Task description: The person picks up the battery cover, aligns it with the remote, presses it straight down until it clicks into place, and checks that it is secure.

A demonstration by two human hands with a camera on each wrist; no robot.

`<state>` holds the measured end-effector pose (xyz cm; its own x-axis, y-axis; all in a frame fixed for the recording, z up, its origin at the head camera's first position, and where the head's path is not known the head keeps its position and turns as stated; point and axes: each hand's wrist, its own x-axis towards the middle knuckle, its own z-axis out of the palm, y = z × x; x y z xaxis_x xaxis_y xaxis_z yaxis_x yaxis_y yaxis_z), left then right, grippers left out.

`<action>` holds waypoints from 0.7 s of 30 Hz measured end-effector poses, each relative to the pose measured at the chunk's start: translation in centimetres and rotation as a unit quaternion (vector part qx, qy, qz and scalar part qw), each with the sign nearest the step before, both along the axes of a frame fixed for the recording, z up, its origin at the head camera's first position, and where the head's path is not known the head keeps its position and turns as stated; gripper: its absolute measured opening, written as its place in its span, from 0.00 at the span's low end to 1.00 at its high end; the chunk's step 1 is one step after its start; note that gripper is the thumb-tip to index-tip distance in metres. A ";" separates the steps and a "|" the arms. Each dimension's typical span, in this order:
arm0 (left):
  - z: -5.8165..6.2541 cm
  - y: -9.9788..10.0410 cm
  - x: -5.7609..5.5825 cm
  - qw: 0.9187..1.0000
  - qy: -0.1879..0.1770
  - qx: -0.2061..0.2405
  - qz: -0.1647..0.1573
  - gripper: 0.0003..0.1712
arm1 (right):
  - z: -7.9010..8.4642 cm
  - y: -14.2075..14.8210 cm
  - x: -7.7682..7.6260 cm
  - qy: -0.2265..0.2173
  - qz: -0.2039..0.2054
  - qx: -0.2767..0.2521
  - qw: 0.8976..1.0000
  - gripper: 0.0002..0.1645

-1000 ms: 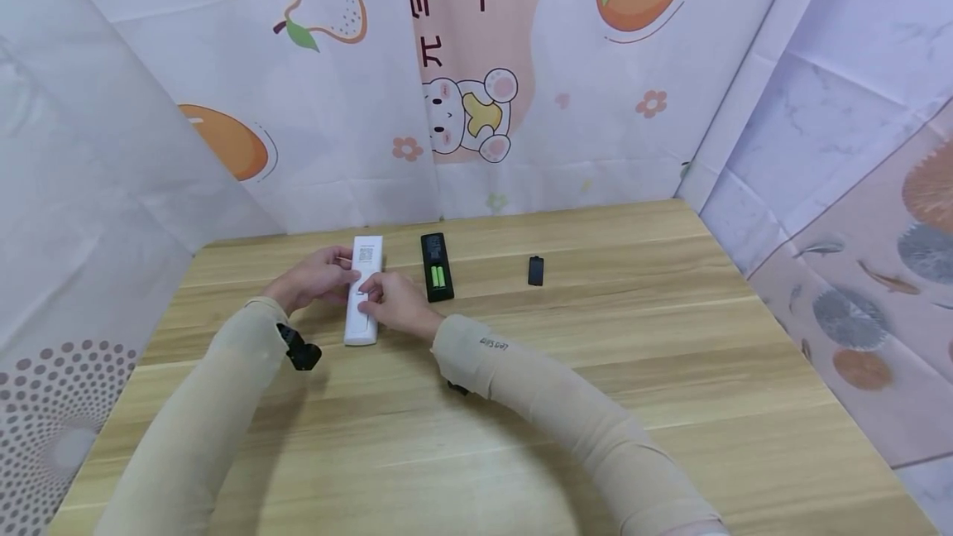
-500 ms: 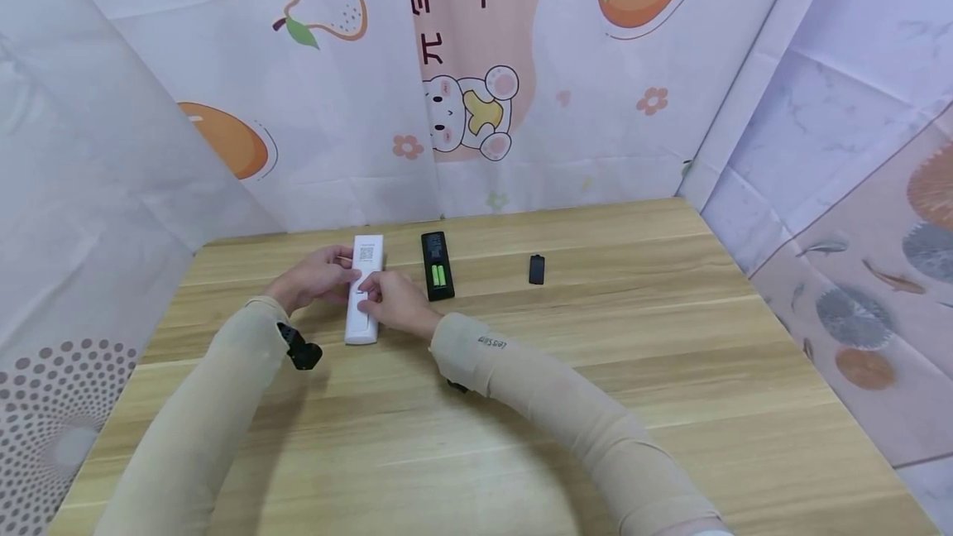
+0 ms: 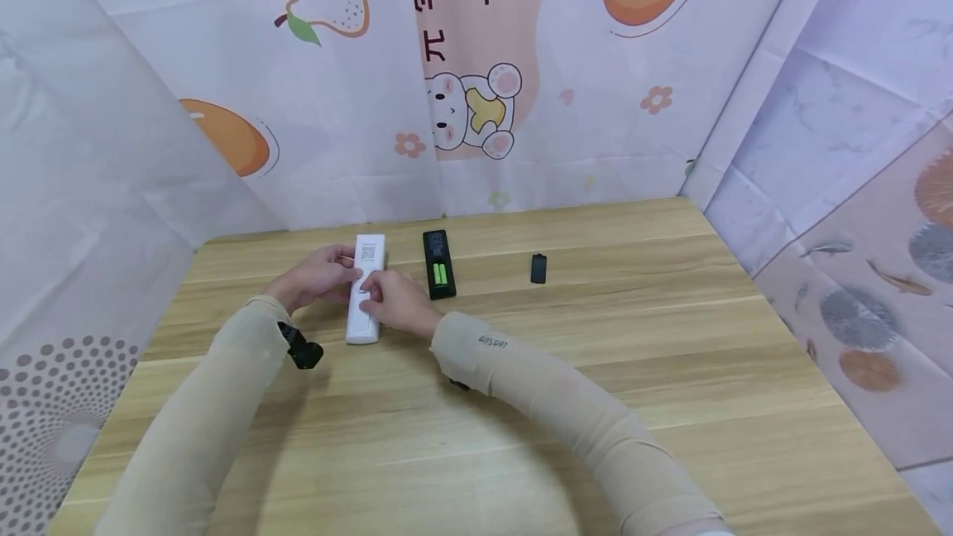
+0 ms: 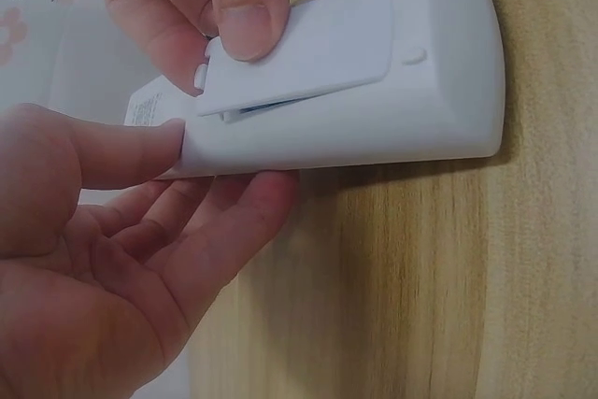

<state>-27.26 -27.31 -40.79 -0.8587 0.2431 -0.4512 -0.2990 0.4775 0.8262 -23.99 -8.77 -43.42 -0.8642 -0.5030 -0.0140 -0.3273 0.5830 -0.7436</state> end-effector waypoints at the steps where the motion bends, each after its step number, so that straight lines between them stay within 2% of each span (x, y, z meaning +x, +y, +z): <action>1: 0.1 0.0 0.0 1.000 0.000 0.000 0.000 0.33 | 0.0 0.0 0.0 0.000 -0.001 0.000 1.000 0.12; 21: 0.3 0.2 0.4 1.000 0.004 0.004 0.004 0.34 | 0.2 -0.2 0.3 0.003 -0.010 0.024 1.000 0.12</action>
<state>-26.85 -27.07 -40.54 -0.8643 0.2405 -0.4419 -0.2957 0.4678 0.8329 -23.66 -8.93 -43.23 -0.8743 -0.4842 -0.0324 -0.3197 0.6249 -0.7123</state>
